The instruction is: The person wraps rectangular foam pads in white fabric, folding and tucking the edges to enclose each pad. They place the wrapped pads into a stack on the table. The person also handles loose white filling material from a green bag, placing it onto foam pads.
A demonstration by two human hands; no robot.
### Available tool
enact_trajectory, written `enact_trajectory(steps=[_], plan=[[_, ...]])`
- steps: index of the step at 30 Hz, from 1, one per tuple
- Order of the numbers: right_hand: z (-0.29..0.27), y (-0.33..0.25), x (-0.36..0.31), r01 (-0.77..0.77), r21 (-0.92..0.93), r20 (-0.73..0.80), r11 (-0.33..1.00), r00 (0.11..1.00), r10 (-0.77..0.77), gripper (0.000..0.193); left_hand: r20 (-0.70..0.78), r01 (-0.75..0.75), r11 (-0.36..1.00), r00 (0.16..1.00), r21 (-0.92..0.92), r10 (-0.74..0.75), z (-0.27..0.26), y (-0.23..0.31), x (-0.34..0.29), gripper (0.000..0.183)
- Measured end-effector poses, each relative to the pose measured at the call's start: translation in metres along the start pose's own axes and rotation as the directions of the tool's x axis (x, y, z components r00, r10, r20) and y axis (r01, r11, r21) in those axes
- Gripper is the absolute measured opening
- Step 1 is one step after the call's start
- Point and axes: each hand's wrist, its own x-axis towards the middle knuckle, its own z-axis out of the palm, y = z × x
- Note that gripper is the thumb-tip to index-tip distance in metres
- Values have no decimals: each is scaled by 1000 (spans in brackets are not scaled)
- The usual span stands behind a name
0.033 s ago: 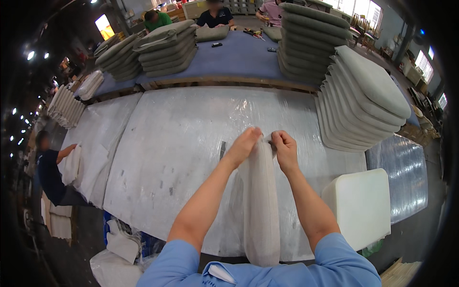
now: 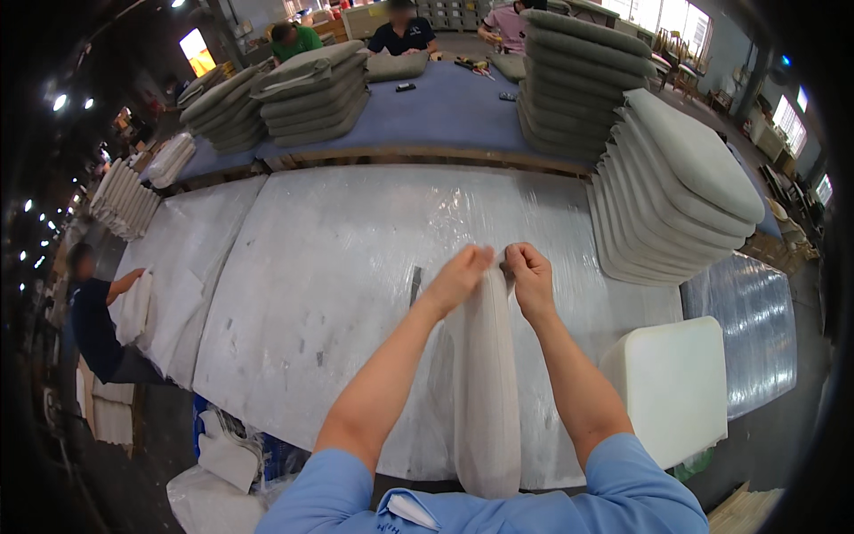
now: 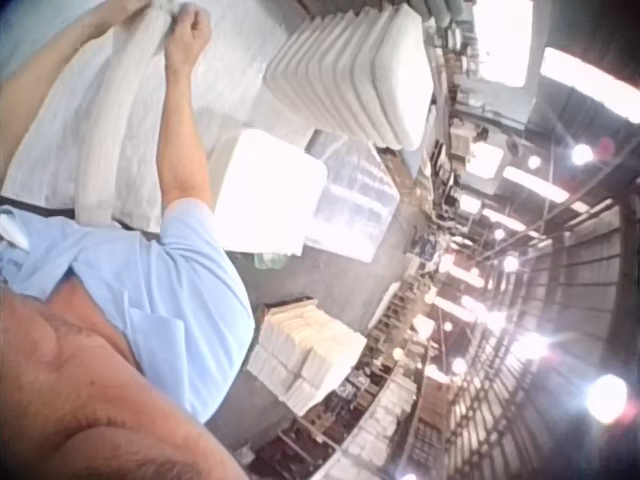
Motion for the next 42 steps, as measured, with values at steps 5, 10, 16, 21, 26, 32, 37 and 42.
enact_trajectory(steps=[5,10,16,21,26,32,37,42], plan=[[19,-9,29,-66,-42,101,997,992,70,34,-44,59,953,998,296,-48,13,0,-16,69],[27,-17,50,-35,-409,91,912,993,79,45,67,137,981,987,136,-147,18,15,-18,62],[47,-6,62,39,-596,105,802,994,30,39,-120,166,985,980,46,-160,18,2,-22,54],[39,2,63,-1,-618,95,786,993,76,38,-116,204,976,974,79,-194,22,9,-20,57],[46,5,65,20,-588,99,809,994,48,40,-163,136,985,980,109,-117,19,8,-23,59],[49,2,64,-23,-582,73,813,994,81,41,-219,191,974,962,119,-162,21,7,-19,59],[61,-4,55,19,-534,48,845,999,8,50,-169,189,979,970,75,-174,6,1,-16,50],[32,41,17,-21,-505,-209,863,973,-99,40,-48,314,945,946,-98,-319,-23,10,-25,36]])
